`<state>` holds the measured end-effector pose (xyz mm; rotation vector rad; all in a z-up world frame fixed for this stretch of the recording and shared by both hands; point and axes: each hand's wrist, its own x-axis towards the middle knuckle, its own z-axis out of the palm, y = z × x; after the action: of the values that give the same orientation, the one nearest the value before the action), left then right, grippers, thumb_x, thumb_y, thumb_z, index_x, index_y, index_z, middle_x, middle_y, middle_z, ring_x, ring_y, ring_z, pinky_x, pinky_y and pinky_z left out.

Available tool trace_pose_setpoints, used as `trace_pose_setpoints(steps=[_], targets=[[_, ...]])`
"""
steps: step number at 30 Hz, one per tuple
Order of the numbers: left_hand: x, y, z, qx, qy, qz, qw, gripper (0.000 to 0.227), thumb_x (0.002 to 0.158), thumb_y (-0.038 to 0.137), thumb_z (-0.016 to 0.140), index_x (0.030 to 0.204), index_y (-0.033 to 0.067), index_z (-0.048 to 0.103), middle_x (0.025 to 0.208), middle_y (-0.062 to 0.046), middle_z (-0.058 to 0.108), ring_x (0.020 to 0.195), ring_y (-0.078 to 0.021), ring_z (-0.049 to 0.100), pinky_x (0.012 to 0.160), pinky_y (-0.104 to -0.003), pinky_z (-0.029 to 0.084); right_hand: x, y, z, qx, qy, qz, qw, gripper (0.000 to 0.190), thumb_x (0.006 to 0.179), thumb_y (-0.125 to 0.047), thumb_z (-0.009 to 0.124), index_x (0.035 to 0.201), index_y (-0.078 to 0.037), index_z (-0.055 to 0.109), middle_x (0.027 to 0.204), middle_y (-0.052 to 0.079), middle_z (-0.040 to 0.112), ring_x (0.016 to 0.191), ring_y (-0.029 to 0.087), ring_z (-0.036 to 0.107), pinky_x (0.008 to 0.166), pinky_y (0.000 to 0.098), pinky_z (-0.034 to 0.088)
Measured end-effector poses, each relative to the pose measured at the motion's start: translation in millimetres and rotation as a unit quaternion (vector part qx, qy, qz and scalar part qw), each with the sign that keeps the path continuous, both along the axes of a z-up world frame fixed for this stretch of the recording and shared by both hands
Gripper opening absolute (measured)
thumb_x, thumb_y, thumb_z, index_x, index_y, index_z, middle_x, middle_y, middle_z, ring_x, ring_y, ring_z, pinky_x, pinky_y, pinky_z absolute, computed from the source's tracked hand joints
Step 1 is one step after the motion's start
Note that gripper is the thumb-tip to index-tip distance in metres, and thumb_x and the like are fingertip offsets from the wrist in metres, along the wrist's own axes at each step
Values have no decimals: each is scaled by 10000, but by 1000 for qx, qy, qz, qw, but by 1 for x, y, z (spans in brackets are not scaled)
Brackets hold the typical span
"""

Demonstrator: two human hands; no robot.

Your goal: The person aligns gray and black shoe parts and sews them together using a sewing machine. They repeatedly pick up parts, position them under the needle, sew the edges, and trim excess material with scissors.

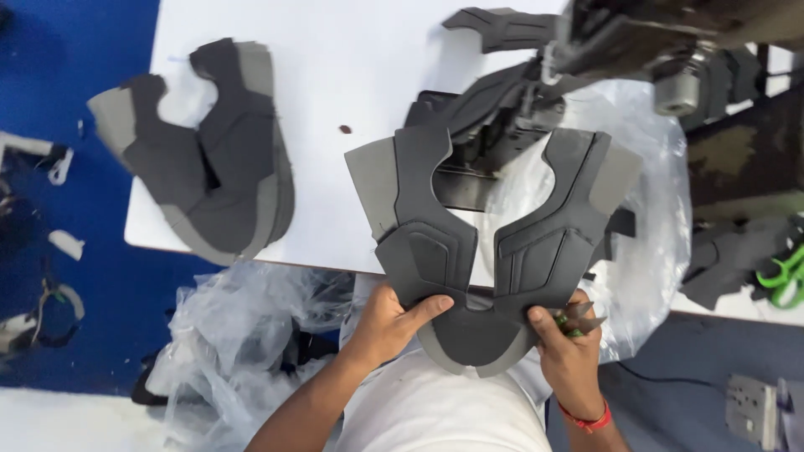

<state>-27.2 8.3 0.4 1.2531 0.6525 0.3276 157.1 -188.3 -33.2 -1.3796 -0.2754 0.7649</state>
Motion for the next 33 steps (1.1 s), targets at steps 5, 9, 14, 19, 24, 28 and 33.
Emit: trace_pose_setpoints(steps=[5,9,14,19,24,28,33], targets=[[22,-4,2,-11,-21,-17,1000,311,921,245,780,1077,-17,720,985,-39,767,904,-101,686,816,-278,576,8,-8,6,31,20,-37,999,193,958,-55,693,1119,-65,587,826,-14,642,579,9,467,464,194,318],[27,-4,0,10,-11,-16,1000,311,909,246,786,1069,-13,718,966,-36,763,885,-105,685,800,-280,575,9,-8,6,14,4,-44,999,198,943,-78,702,1112,-69,598,817,-18,648,570,7,459,462,196,313],[26,-3,-15,16,-24,16,999,329,904,246,791,1082,-18,706,985,-31,742,902,-100,664,825,-276,565,10,-7,2,-21,-29,-21,999,173,949,-104,724,1075,-60,613,773,-34,618,561,4,436,464,198,307],[31,-2,-12,32,3,12,999,339,896,277,794,1038,-23,723,930,-36,746,859,-103,662,783,-280,563,12,-4,9,-33,-48,-20,998,153,947,-114,719,1054,-61,623,749,-44,608,556,3,435,461,193,306],[39,-1,-9,34,34,-4,999,336,888,295,795,984,-23,738,874,-39,754,815,-103,659,744,-281,558,18,-7,6,-45,-57,-32,997,132,954,-107,720,1029,-55,624,732,-44,600,546,5,430,453,195,302],[41,-5,-4,27,49,-19,998,336,885,299,793,990,-17,747,881,-49,773,818,-106,688,749,-279,568,17,-10,13,-39,-34,-47,998,144,947,-109,717,1047,-62,625,745,-44,608,550,3,438,444,196,303],[46,-7,2,14,16,-13,1000,326,887,284,787,1017,-12,750,930,-49,785,854,-109,705,775,-273,575,20,-11,11,-36,-26,-50,998,159,951,-121,712,1073,-62,631,770,-40,627,556,2,445,442,193,305]])
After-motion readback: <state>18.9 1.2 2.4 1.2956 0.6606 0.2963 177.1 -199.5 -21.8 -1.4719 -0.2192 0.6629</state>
